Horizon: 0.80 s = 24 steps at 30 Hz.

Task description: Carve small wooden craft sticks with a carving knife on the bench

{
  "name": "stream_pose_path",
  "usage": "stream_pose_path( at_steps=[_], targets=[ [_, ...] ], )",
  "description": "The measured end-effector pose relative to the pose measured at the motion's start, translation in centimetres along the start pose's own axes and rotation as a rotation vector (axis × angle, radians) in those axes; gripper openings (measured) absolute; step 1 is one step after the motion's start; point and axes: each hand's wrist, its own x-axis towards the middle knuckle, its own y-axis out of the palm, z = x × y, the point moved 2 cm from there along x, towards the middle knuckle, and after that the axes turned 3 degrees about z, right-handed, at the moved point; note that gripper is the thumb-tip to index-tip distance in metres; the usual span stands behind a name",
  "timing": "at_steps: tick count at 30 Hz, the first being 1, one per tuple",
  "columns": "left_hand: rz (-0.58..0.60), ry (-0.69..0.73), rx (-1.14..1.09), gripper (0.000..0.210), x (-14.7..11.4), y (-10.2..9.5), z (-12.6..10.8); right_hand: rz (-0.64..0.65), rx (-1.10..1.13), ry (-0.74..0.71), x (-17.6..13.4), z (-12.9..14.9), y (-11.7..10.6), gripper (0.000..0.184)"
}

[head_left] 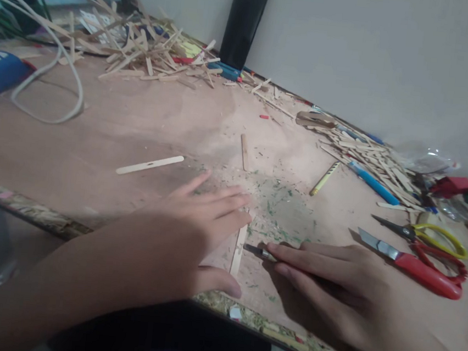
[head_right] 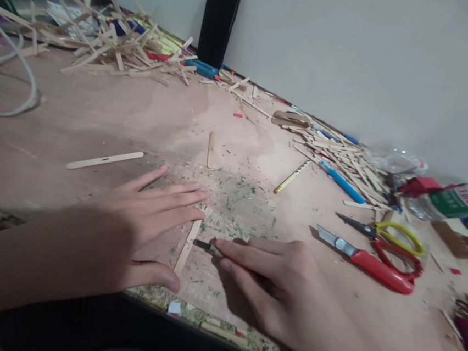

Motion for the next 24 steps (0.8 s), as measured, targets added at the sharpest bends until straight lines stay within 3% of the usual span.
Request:
stream_pose_path(
  at_steps=[3,6,11,15,24],
  targets=[
    [-0.006,0.002,-0.006,0.074,0.0,0.0,0.0,0.027,0.165,0.019,0.0,-0.1,0.0,0.035],
    [-0.024,0.003,-0.022,0.074,0.0,0.0,0.0,0.004,0.243,0.008,0.3,0.1,0.1,0.033],
    [-0.040,0.004,-0.034,0.072,0.0,0.1,-0.1,0.053,0.143,-0.036,1.0,0.4,0.2,0.029],
    [-0.037,0.009,-0.038,0.071,-0.1,0.1,-0.1,0.017,0.077,-0.104,1.1,0.4,0.2,0.030],
    [-0.069,0.034,-0.041,0.070,-0.2,0.3,0.1,0.068,0.109,-0.007,0.3,0.1,-0.4,0.033]
  ],
)
